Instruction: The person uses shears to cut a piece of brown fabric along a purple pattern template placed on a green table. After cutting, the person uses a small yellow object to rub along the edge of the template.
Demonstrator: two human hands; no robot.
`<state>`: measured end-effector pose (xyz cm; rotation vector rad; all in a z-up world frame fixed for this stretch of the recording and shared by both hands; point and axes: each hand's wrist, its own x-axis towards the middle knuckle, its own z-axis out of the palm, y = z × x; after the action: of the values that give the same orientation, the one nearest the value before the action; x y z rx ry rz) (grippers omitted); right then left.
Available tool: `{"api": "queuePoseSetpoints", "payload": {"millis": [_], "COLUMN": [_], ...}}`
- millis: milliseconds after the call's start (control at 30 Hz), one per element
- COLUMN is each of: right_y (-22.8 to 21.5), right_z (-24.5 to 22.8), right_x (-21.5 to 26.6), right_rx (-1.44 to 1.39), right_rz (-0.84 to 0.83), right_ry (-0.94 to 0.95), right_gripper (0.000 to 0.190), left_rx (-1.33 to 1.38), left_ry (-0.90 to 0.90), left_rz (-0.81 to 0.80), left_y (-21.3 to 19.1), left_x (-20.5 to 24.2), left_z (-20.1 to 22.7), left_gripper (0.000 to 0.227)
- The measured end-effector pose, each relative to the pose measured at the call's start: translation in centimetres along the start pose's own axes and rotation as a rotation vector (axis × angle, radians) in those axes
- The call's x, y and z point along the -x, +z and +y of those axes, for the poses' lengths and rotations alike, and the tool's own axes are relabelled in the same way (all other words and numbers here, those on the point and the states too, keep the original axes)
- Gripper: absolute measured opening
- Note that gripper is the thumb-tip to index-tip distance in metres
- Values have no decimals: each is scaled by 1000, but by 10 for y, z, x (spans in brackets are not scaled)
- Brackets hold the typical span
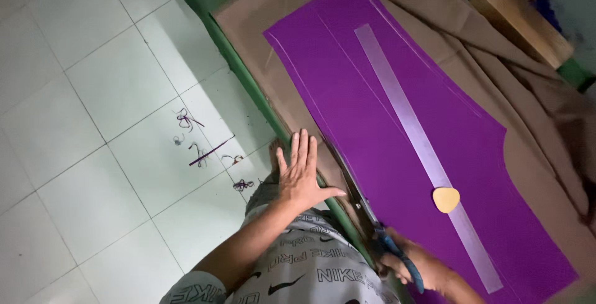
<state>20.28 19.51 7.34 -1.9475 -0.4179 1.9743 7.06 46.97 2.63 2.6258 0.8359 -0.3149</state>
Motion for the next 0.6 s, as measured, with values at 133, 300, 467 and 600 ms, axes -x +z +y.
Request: {"api": "queuePoseSetpoints", "payload": {"millis": [133,300,467,600], "right_y": [3,-9,-14,-15], "right_z": [-14,31,-17,-37], "right_x": [9,-5,-22,-33], "right_rx": [-90,-194,66,49], "right_rz": [140,-33,-50,-21], "right_ry": [65,55,27,16], "right_gripper": [32,52,74,52], "left_rx": [-2,21,-15,14], "left_ry": [42,36,24,21], "left_rz": [132,200,-25,-38], "left_y": [10,-33,-49,-52], "left_x": [-3,-43,-65,-64], "left_z": [-7,-34,-52,-53], "left_gripper": [156,130,154,156]}}
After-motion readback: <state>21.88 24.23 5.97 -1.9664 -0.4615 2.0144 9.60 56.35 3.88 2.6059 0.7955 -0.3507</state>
